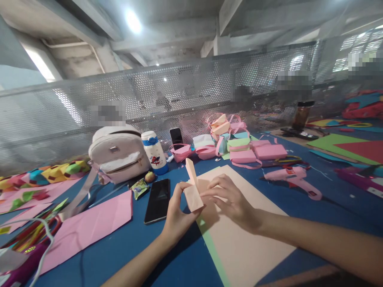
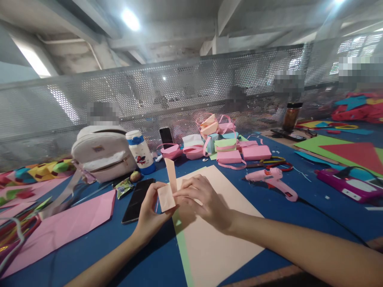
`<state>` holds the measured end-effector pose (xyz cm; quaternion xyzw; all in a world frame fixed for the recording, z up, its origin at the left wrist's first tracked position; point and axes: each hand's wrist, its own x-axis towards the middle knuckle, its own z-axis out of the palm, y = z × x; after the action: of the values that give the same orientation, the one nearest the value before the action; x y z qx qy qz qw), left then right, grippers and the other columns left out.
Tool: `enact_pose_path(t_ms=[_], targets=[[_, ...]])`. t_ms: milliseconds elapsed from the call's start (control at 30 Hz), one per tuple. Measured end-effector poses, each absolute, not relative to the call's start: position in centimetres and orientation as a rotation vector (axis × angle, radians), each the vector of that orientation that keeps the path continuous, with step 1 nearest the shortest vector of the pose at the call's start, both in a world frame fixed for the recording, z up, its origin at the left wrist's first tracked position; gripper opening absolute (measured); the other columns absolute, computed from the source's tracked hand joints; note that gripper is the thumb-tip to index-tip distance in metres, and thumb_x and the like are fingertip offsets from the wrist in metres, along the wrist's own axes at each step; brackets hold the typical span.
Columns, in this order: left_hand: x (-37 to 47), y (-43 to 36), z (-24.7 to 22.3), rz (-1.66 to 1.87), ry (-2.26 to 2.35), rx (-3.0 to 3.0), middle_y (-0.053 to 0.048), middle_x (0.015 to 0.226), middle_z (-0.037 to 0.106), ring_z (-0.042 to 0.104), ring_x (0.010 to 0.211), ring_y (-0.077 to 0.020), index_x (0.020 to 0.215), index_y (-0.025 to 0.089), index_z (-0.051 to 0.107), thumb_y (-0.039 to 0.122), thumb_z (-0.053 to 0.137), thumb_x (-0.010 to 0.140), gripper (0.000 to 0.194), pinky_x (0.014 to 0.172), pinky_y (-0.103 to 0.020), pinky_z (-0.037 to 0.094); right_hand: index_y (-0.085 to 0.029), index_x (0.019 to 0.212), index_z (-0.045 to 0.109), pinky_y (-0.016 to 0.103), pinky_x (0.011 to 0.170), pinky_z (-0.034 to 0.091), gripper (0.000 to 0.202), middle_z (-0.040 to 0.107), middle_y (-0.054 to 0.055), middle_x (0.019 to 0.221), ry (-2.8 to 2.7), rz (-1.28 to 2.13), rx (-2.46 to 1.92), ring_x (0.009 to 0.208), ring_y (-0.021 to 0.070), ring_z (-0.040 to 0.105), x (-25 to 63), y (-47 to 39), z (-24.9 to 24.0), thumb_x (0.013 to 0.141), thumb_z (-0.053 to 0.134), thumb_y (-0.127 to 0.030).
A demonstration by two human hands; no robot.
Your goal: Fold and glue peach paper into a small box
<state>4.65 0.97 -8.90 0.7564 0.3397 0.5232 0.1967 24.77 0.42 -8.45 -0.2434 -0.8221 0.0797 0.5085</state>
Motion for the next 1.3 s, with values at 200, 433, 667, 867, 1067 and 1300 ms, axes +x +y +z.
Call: enact_pose_path(t_ms=[200,433,667,867,1067,1300], targets=[[4.7,1.1,-8.76,1.472,0.947,2.116,0.001,0.091,0.055,0.057,0.082,-0.017,0.101,0.023,0.052,0.019,0.072,0.078,0.031,0.074,-0.025,0.046,-0.028,0.122,0.066,0.041,0.089,0.042,0.026,0.064,0.006,0.103,-2.004,0.162,-0.594,0.1,0.0234,0.054,24.84,0.49,-8.5,0.105,0.046,-0.024],[4.65,1.1,-8.84,1.465,0.934,2.097,0.0,0.092,0.056,0.058,0.083,-0.018,0.102,0.023,0.053,0.018,0.074,0.077,0.032,0.074,-0.027,0.046,-0.031,0.13,0.062,0.041,0.089,0.042,0.031,0.065,0.005,0.104,-2.022,0.147,-0.619,0.101,0.0239,0.053,24.87,0.68,-8.67,0.105,0.046,-0.023],[4.66,0.98,-8.95,1.455,0.908,2.094,0.0,0.092,0.057,0.058,0.084,-0.0175,0.102,0.023,0.054,0.015,0.071,0.078,0.03,0.075,-0.026,0.046,-0.032,0.134,0.06,0.042,0.09,0.041,0.034,0.064,0.005,0.107,-2.031,0.193,-0.659,0.104,0.0245,0.052,24.79,0.77,-8.77,0.104,0.046,-0.021],[4.66,0.91,-8.85,1.442,0.896,2.083,-0.001,0.092,0.059,0.059,0.085,-0.0181,0.1,0.022,0.055,0.015,0.07,0.076,0.029,0.076,-0.026,0.047,-0.032,0.133,0.059,0.043,0.091,0.042,0.033,0.066,0.006,0.109,-2.026,0.2,-0.68,0.104,0.0252,0.054,24.8,0.89,-8.79,0.104,0.046,-0.023],[4.67,0.89,-8.93,1.41,0.884,2.132,0.0,0.095,0.058,0.059,0.087,-0.0177,0.103,0.023,0.054,0.013,0.071,0.075,0.034,0.077,-0.026,0.048,-0.032,0.134,0.059,0.043,0.093,0.042,0.034,0.065,0.006,0.109,-2.015,0.213,-0.696,0.105,0.0251,0.053,24.81,0.85,-8.74,0.104,0.046,-0.023],[4.57,0.82,-8.97,1.401,0.867,2.184,0.0,0.096,0.058,0.059,0.087,-0.0174,0.104,0.024,0.052,0.013,0.069,0.076,0.035,0.077,-0.026,0.048,-0.032,0.135,0.058,0.043,0.095,0.041,0.033,0.065,0.005,0.113,-2.003,0.221,-0.693,0.106,0.0247,0.053,24.86,0.87,-8.71,0.105,0.046,-0.023]])
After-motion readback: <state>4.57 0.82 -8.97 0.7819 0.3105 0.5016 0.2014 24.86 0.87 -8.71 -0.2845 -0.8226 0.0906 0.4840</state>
